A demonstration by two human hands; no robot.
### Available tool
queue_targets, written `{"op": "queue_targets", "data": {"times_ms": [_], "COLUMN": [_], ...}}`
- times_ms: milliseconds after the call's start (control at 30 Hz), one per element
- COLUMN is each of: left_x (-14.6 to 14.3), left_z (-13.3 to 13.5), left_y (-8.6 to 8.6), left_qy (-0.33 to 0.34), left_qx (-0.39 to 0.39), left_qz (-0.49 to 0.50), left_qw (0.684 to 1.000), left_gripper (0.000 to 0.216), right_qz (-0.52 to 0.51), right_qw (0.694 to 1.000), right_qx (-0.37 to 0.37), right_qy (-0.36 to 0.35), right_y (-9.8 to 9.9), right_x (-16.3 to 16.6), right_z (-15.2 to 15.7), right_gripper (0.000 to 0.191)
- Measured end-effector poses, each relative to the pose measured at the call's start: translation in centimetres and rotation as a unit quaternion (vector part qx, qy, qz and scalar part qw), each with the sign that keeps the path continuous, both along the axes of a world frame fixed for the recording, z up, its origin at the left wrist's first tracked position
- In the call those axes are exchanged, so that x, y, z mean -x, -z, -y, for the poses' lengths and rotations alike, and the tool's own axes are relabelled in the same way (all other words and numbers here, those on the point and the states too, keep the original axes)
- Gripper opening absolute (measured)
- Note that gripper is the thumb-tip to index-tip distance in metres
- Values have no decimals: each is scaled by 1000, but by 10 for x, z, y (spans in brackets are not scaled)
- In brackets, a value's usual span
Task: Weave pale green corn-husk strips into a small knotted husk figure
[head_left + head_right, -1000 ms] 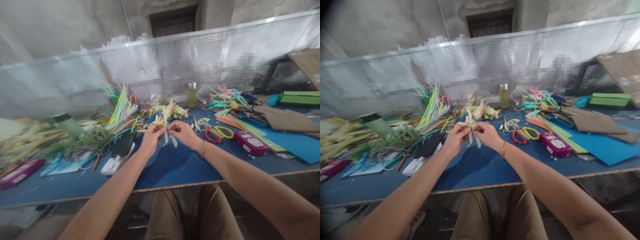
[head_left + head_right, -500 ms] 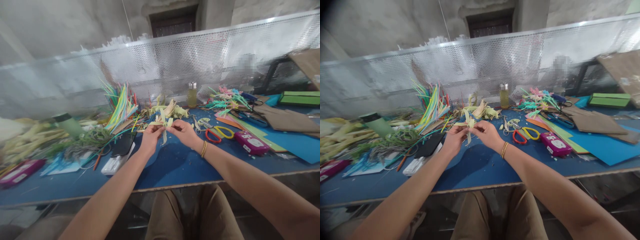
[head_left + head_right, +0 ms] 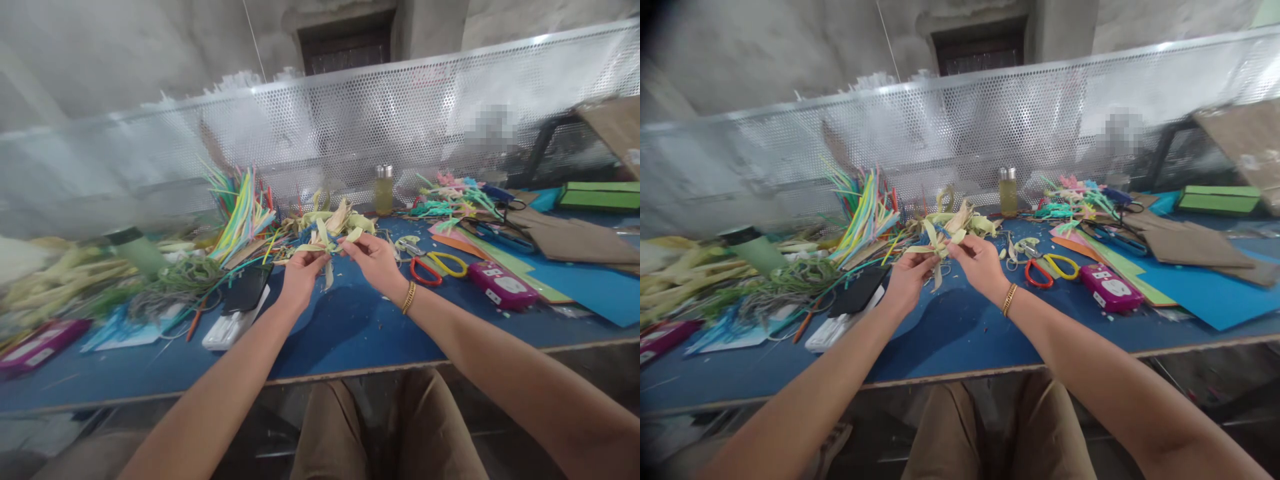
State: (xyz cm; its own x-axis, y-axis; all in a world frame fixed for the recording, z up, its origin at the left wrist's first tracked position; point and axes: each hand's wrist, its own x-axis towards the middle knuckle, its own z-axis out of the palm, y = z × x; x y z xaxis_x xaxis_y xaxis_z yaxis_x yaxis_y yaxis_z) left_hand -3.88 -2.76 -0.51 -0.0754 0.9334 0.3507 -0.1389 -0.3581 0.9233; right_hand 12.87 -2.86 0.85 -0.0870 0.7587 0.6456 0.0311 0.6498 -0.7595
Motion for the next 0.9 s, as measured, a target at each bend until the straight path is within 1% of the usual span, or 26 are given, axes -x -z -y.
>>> {"op": "queue_targets", "data": {"times_ms": [100, 167, 267, 367, 433, 533, 633, 733, 800, 900], "left_x": [0, 0, -3, -7, -8, -8, -7, -6, -6, -7], "left_z": [-1, -1, 4, 10, 14, 15, 13, 12, 11, 10], "left_y": [0, -1, -5, -12, -15, -16, -15, -13, -12, -11], "left_qy": [2, 11, 37, 59, 64, 57, 57, 58, 52, 48], "left_qx": [5, 13, 41, 87, 111, 121, 113, 109, 115, 123], "left_qz": [5, 19, 74, 118, 119, 106, 108, 119, 123, 128], "left_qw": [1000, 1000, 996, 987, 984, 985, 986, 985, 984, 983], "left_gripper": [27, 27, 30, 30, 30, 31, 32, 34, 36, 39], "right_qz": [17, 65, 134, 178, 212, 244, 257, 277, 303, 357], "right_qw": [1000, 997, 983, 967, 954, 939, 930, 917, 904, 879], "right_qx": [-9, -39, -80, -109, -142, -182, -197, -201, -202, -217], "right_qy": [3, 34, 96, 143, 158, 160, 171, 205, 225, 229], "right_y": [2, 3, 3, 1, -2, -5, -7, -6, -6, -6], "right_x": [0, -1, -4, -7, -9, -11, -11, -10, -8, -5], "right_z": [-2, -2, -1, 1, 3, 4, 5, 6, 7, 8], "right_gripper": [26, 22, 12, 13, 8, 15, 20, 17, 15, 16]}}
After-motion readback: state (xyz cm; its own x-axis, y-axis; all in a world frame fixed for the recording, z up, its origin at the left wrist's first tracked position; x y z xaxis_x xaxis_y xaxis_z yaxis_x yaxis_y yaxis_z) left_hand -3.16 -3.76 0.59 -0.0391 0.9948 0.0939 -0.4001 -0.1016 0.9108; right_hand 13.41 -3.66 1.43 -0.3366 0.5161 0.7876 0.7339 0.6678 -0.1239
